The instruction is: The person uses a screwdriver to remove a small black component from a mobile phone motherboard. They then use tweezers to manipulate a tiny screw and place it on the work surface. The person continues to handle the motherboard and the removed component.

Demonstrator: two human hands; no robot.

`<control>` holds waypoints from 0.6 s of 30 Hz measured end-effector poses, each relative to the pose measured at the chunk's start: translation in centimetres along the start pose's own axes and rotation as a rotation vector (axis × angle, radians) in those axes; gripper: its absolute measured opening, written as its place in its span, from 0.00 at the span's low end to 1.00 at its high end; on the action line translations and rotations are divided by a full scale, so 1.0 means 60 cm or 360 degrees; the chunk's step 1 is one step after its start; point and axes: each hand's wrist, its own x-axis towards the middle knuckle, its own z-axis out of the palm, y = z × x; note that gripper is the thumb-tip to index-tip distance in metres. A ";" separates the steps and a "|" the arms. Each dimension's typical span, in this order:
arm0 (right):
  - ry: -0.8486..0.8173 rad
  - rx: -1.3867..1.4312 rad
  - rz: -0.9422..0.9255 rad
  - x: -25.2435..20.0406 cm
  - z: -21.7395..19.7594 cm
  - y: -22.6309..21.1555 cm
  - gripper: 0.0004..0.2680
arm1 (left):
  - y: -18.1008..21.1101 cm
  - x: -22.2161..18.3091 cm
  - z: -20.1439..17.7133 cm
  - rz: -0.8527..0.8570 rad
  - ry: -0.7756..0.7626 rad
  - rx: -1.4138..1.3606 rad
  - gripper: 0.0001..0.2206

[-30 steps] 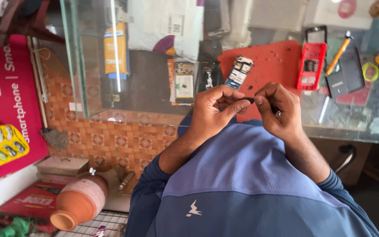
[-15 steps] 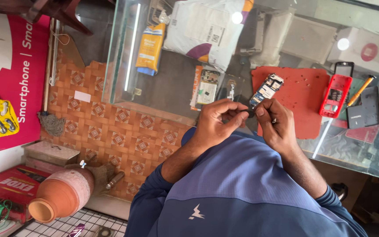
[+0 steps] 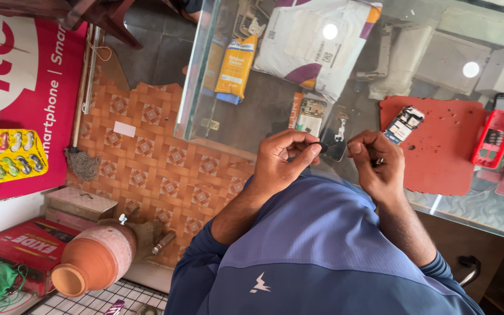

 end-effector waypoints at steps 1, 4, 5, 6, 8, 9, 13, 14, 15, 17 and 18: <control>-0.0038 0.0026 -0.0042 0.002 0.003 -0.004 0.03 | 0.002 0.000 -0.007 -0.0006 -0.0020 -0.0010 0.07; -0.0122 -0.0004 0.0031 0.011 0.029 -0.012 0.07 | 0.005 -0.003 -0.022 -0.0030 -0.0066 -0.0044 0.08; -0.0144 -0.0032 0.0090 0.015 0.040 -0.014 0.07 | 0.004 -0.003 -0.023 -0.0042 -0.0074 -0.0059 0.08; -0.0148 -0.0008 0.0022 0.019 0.051 -0.015 0.05 | 0.004 -0.003 -0.026 -0.0055 -0.0082 -0.0074 0.08; -0.0154 0.0036 -0.0105 0.026 0.067 -0.016 0.02 | 0.006 -0.003 -0.035 -0.0065 -0.0083 -0.0081 0.08; -0.0155 0.0020 -0.0088 0.029 0.070 -0.016 0.02 | 0.007 -0.002 -0.037 -0.0073 -0.0089 -0.0089 0.08; -0.0146 -0.0007 -0.0044 0.040 0.076 -0.014 0.03 | 0.011 0.008 -0.052 -0.0029 -0.0093 0.0003 0.08; -0.0142 -0.0005 -0.0039 0.043 0.077 -0.012 0.03 | 0.010 0.013 -0.054 -0.0009 -0.0083 0.0002 0.08; -0.0135 0.0077 0.0024 0.045 0.078 -0.010 0.03 | 0.010 0.017 -0.054 0.0007 -0.0077 -0.0002 0.08; -0.0115 0.0242 0.0151 0.049 0.079 -0.004 0.03 | 0.010 0.025 -0.057 0.0002 -0.0080 -0.0039 0.08; -0.0088 0.0231 0.0173 0.050 0.078 -0.002 0.04 | 0.010 0.028 -0.057 -0.0001 -0.0082 -0.0057 0.08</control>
